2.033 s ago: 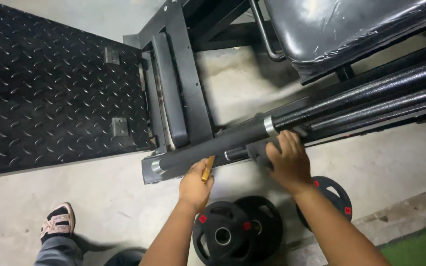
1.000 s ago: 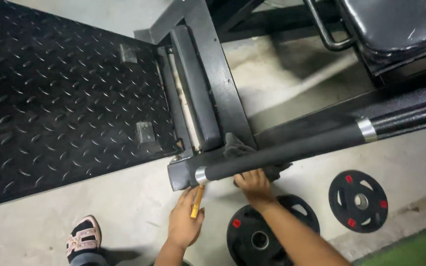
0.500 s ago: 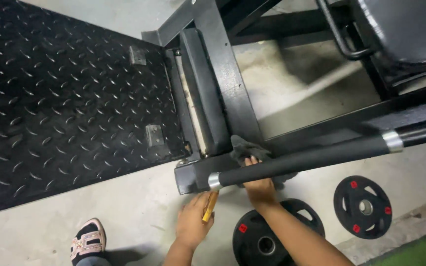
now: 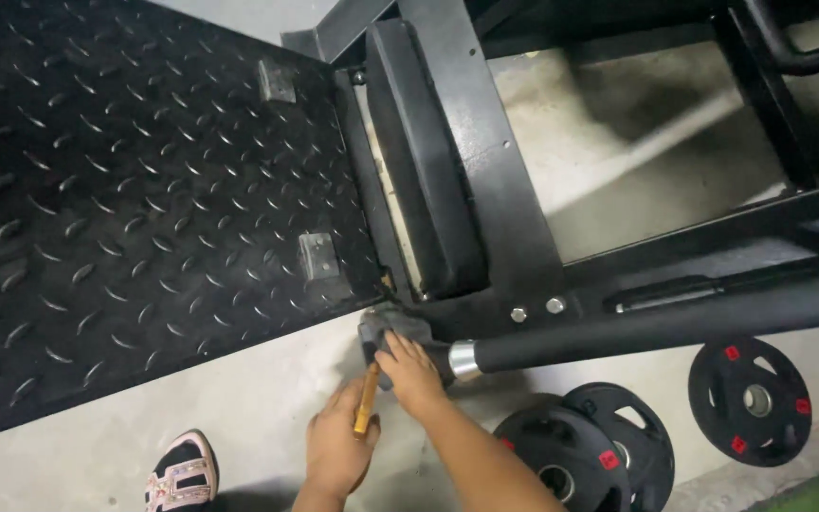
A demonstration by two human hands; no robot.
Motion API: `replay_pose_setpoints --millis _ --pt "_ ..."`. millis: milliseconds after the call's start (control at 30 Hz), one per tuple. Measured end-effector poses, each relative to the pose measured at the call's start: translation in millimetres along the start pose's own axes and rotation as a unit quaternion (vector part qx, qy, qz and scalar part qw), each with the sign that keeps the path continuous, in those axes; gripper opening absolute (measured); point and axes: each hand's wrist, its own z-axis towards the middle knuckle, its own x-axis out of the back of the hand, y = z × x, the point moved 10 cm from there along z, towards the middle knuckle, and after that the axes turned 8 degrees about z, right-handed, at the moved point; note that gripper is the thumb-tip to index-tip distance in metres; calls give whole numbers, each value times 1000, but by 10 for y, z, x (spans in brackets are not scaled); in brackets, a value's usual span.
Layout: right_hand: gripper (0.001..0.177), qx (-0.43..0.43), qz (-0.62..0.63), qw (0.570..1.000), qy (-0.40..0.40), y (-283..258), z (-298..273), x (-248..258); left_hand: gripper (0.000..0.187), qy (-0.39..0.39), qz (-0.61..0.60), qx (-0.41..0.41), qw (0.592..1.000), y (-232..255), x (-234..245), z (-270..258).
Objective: Clean a leg press machine using a spray bottle and a rag.
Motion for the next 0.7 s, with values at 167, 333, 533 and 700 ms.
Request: replay_pose_setpoints --millis 167,333,533,700 --pt "30 75 -72 994 -12 35 -116 225 67 -27 -1 14 1000 -59 -64 -24" --pt "16 40 -223 972 -62 150 -282 790 66 -55 -13 39 998 116 52 -118" --pt "44 50 -202 965 159 -138 -646 2218 65 -51 -11 17 999 237 110 -174" --pt "43 21 -170 979 106 219 -677 1592 74 -43 0 35 998 166 208 -153"
